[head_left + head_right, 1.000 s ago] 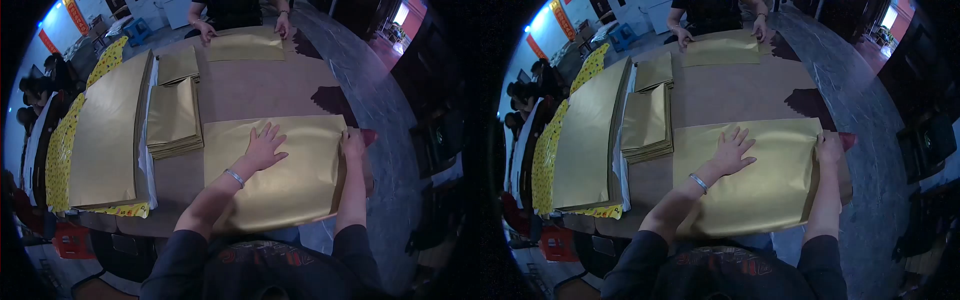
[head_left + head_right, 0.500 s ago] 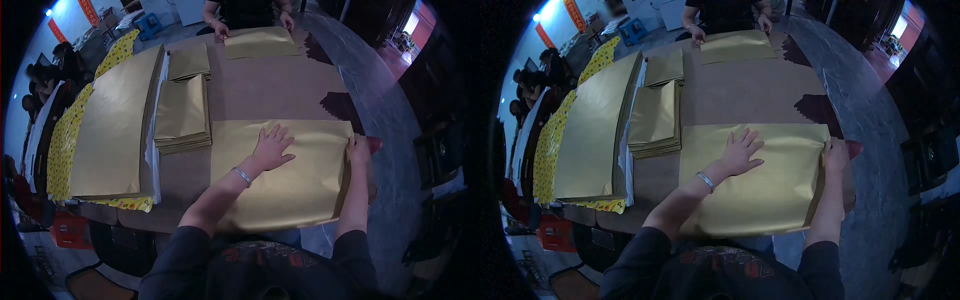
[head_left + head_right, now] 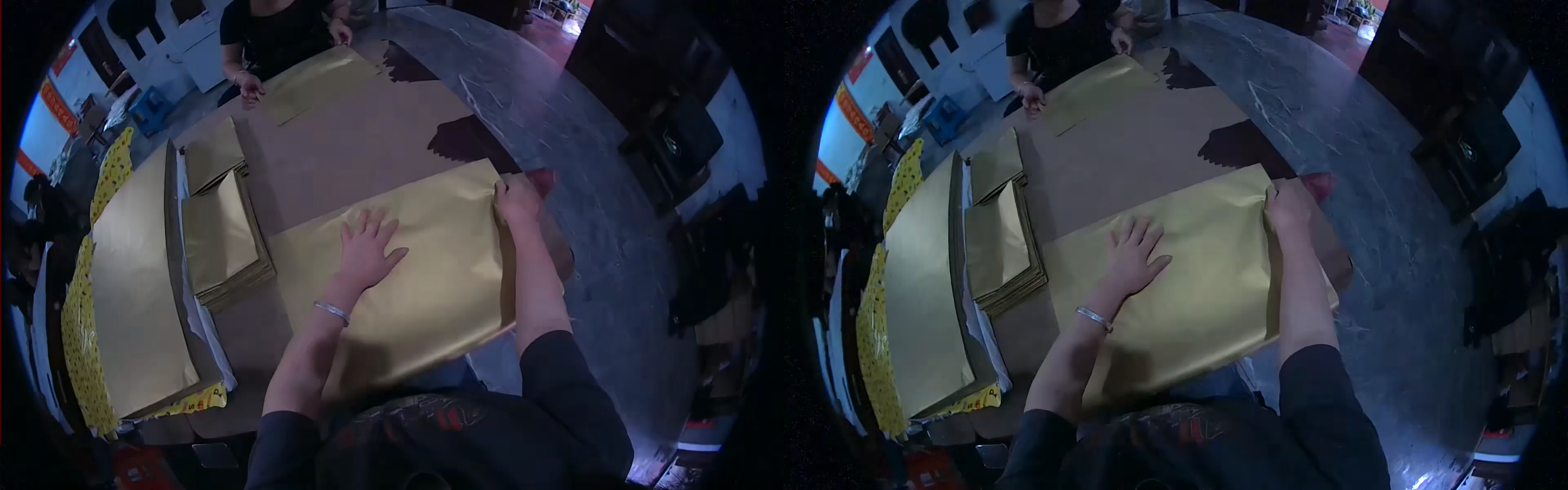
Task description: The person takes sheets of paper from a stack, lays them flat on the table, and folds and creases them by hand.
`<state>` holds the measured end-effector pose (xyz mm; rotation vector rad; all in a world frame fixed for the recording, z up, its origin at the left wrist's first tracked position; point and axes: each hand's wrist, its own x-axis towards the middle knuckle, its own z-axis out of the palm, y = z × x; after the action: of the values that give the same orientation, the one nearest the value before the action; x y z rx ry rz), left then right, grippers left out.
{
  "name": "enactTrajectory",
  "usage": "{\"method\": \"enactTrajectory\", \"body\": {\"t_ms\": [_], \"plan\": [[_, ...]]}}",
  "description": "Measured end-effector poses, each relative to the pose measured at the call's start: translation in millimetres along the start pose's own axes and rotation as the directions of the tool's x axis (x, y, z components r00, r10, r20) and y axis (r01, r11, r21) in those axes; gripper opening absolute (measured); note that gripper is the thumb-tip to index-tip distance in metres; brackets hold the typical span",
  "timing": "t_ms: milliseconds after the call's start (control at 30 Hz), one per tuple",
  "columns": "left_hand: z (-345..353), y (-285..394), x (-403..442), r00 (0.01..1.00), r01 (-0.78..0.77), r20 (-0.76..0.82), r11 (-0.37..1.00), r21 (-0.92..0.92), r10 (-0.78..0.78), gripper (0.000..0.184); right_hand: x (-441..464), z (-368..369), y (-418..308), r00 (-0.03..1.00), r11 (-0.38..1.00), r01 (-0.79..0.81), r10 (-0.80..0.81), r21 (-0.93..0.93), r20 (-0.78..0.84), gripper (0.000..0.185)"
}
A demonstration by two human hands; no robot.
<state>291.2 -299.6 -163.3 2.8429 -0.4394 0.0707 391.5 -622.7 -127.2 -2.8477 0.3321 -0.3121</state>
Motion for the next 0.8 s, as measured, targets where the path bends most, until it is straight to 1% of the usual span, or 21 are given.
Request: {"method": "enactTrajectory", "body": {"t_ms": [67, 133, 167, 200, 267, 333, 400, 433, 500, 633, 700, 733, 800], "plan": [[0.5, 0.9, -0.2, 0.999, -0.024, -0.020, 0.999, 0.023, 0.025, 0.065, 3.5, 1.9, 0.9, 0.999, 0.999, -0.040, 0.040, -0.009, 0.010, 0.040], [-0.8, 1.3, -0.4, 1.000, -0.003, 0.011, 0.999, 0.047, 0.002, 0.066, 4.1, -0.5, 0.5, 0.993, 1.000, 0.008, -0.005, -0.023, 0.121, 0.047], [-2.4, 0.6, -0.6, 1.000, -0.006, 0.013, 1.000, 0.011, 0.006, 0.066, 5.3, 11.1, 5.7, 1.000, 0.997, 0.019, -0.018, 0.069, -0.012, 0.045], [-3.4, 3.0, 0.0, 1.000, -0.014, 0.016, 1.000, 0.011, 0.014, 0.066, 7.7, 14.0, 8.6, 1.000, 0.998, 0.010, -0.009, 0.069, -0.014, 0.045], [-6.6, 5.0, -0.3, 0.999, 0.013, 0.037, 0.999, 0.039, -0.015, 0.066, 14.3, 18.7, 12.1, 0.997, 0.999, -0.021, 0.023, -0.026, 0.073, 0.040], [-8.9, 5.1, 0.1, 0.999, 0.006, 0.048, 0.999, 0.045, -0.009, 0.066, 14.6, 16.0, 10.9, 0.994, 0.999, -0.018, 0.022, -0.034, 0.103, 0.041], [-7.5, 4.1, 0.0, 1.000, -0.003, 0.029, 0.999, 0.047, 0.002, 0.066, 14.3, 14.8, 10.2, 0.986, 0.998, -0.065, 0.064, 0.001, 0.154, 0.041], [-6.5, 3.5, 0.2, 1.000, -0.005, 0.029, 0.999, 0.047, 0.004, 0.066, 13.2, 15.3, 10.5, 0.986, 0.998, -0.067, 0.066, 0.001, 0.153, 0.041], [-5.2, 2.2, -0.5, 1.000, -0.008, 0.027, 1.000, 0.021, 0.008, 0.066, 9.9, 18.0, 12.1, 0.997, 0.997, -0.035, 0.031, 0.062, 0.065, 0.040], [-5.6, 2.5, -0.7, 0.999, -0.005, 0.044, 0.999, 0.036, 0.003, 0.066, 14.5, 19.6, 13.1, 0.995, 0.999, -0.037, 0.037, 0.002, 0.088, 0.040], [-7.3, 3.4, -0.3, 0.999, -0.008, 0.038, 0.999, 0.037, 0.006, 0.066, 15.2, 10.4, 8.5, 0.970, 0.998, -0.045, 0.052, -0.035, 0.237, 0.038], [-7.3, 3.6, 0.0, 0.999, -0.003, 0.048, 0.999, 0.036, 0.001, 0.066, 12.5, 7.5, 5.9, 0.970, 0.999, -0.042, 0.049, -0.035, 0.237, 0.038], [-7.1, 3.3, 0.9, 0.998, 0.005, 0.065, 0.999, 0.034, -0.007, 0.066, 6.1, 5.2, 2.2, 0.985, 0.998, -0.062, 0.059, 0.014, 0.160, 0.039]]}}
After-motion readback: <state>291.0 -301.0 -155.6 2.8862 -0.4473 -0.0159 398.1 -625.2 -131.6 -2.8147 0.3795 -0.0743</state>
